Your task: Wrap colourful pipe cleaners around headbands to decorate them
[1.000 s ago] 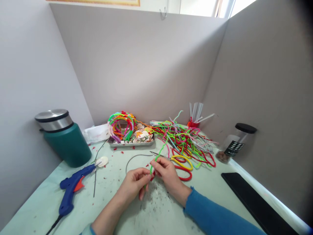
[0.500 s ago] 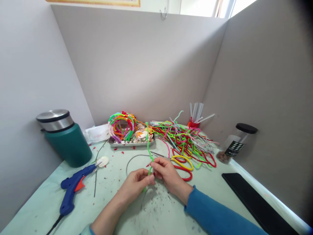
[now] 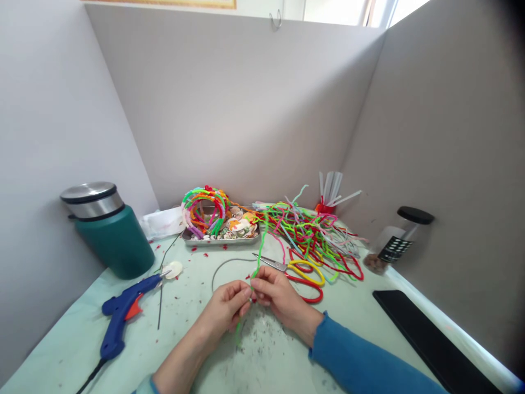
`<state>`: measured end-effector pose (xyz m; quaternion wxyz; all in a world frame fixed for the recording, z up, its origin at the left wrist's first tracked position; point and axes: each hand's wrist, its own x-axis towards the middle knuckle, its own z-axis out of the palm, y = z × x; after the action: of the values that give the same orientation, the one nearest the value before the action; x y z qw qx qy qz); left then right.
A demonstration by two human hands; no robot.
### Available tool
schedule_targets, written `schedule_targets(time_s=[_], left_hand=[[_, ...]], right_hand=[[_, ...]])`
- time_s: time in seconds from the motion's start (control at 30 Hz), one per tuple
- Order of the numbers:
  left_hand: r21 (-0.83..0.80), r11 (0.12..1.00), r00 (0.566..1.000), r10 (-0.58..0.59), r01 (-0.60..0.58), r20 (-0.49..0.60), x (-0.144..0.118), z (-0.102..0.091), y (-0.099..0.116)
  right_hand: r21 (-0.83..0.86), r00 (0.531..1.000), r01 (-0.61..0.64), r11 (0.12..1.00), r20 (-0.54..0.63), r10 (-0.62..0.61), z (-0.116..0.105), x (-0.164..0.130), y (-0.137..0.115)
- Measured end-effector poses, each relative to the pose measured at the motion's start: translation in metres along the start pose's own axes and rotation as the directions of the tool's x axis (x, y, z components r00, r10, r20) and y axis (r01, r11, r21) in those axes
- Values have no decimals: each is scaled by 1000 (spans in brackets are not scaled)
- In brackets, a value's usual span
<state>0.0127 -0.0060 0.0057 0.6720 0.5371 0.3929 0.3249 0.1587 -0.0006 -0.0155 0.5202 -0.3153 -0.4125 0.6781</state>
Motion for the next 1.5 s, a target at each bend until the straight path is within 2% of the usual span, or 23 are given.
schedule_targets(time_s=[0.13,0.2,0.3,0.4,0.53,0.63,0.77,0.93,1.07,1.17,1.3,1.5], left_hand=[[4,999,998,-39,39,-47,-1,5,2],[-12,998,996,-61,61,-61,-1,5,1],[16,996,995,-85,86,-48,-1,5,1],[36,996,997,-81,81,-14,-2,5,3],[34,998,998,-51,51,-22,-1,5,3],[50,998,998,-30,33,-60,1,2,-1],[27,999,999,-30,31,-22,3,-1,-4],[31,998,998,-56,57,-37,0,1,2],[-56,994,995,-96,97,19,-2,1,2],[-116,987,990,-105,116,98,-1,-1,-2],[-170,980,984,-82,108,155,-1,-3,-4],[-102,995,999,4,2,54,-1,-5,-1]], right_hand=[[-95,1000,9,995,27,-6,0,1,2],[-64,999,-15,998,44,18,-2,2,1],[-29,1000,-12,999,8,13,-7,4,0],[-134,999,20,991,-31,-24,-7,5,-1],[-245,997,77,966,16,-76,0,2,-1],[-268,990,126,955,-28,-138,3,1,-1],[-286,982,123,950,-104,-158,-2,3,0],[-334,972,178,926,-90,-219,-5,4,2],[-318,979,169,933,-55,-196,-1,0,1],[-369,971,202,907,-45,-235,1,-1,-2],[-404,965,193,894,-89,-249,0,0,-3],[-436,974,139,889,-103,-202,-2,1,1]])
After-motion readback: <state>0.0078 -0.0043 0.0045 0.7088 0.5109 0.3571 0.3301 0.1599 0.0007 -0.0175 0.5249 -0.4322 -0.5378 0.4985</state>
